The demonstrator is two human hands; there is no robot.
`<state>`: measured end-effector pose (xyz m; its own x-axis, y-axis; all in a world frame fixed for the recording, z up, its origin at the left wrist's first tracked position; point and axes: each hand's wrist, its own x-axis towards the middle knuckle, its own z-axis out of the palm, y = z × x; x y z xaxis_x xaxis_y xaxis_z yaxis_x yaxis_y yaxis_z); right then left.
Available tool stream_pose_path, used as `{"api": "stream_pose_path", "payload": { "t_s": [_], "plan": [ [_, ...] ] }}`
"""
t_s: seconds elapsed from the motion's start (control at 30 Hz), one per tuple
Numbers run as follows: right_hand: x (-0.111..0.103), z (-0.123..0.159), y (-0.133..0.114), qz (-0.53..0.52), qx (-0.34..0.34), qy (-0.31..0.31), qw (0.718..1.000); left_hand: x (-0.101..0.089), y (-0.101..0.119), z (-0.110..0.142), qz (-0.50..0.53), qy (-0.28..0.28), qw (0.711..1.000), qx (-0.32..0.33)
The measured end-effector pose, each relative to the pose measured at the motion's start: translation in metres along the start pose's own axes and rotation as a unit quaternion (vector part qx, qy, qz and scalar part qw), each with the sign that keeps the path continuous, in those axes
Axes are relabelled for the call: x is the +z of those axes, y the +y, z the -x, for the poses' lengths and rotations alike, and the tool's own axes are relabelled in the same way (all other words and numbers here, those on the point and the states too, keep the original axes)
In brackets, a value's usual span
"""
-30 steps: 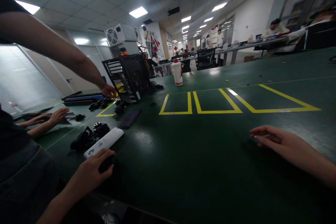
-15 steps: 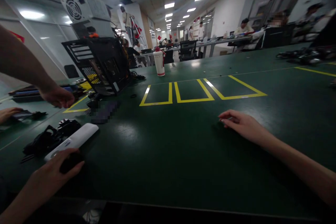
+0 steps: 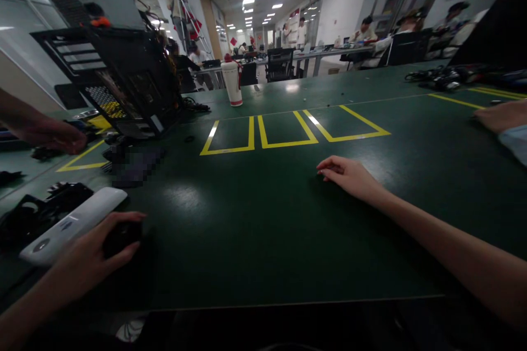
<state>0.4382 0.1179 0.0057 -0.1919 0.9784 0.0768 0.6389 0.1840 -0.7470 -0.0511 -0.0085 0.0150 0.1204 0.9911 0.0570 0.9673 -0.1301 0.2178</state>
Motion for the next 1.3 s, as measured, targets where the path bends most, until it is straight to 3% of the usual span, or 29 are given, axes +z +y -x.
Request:
{"api": "stream_pose_path", "payload": {
  "t_s": [0.17,0.23,0.33,0.4,0.6,0.9,1.3],
  "plan": [
    [0.028,-0.024,-0.022,-0.064,-0.019,-0.072,0.995,0.023,0.108,-0.091,0.05,0.0,0.995,0.085],
    [0.043,-0.035,-0.037,-0.108,-0.02,-0.109,0.988,0.036,0.145,-0.127,0.061,0.024,0.99,0.125],
    [0.064,-0.049,-0.055,-0.239,-0.004,-0.132,0.962,0.053,0.187,-0.164,0.057,0.076,0.979,0.179],
    [0.073,-0.055,-0.06,-0.303,0.005,-0.109,0.947,0.063,0.203,-0.176,0.065,0.095,0.974,0.196],
    [0.078,-0.053,-0.053,-0.379,-0.004,-0.095,0.921,0.076,0.207,-0.178,0.098,0.129,0.966,0.2],
    [0.082,-0.035,-0.051,-0.341,-0.121,-0.096,0.927,0.073,0.192,-0.162,0.158,0.101,0.928,0.322],
    [0.08,-0.034,-0.047,-0.318,-0.101,-0.088,0.938,0.075,0.195,-0.157,0.096,0.106,0.945,0.294]
  ]
}}
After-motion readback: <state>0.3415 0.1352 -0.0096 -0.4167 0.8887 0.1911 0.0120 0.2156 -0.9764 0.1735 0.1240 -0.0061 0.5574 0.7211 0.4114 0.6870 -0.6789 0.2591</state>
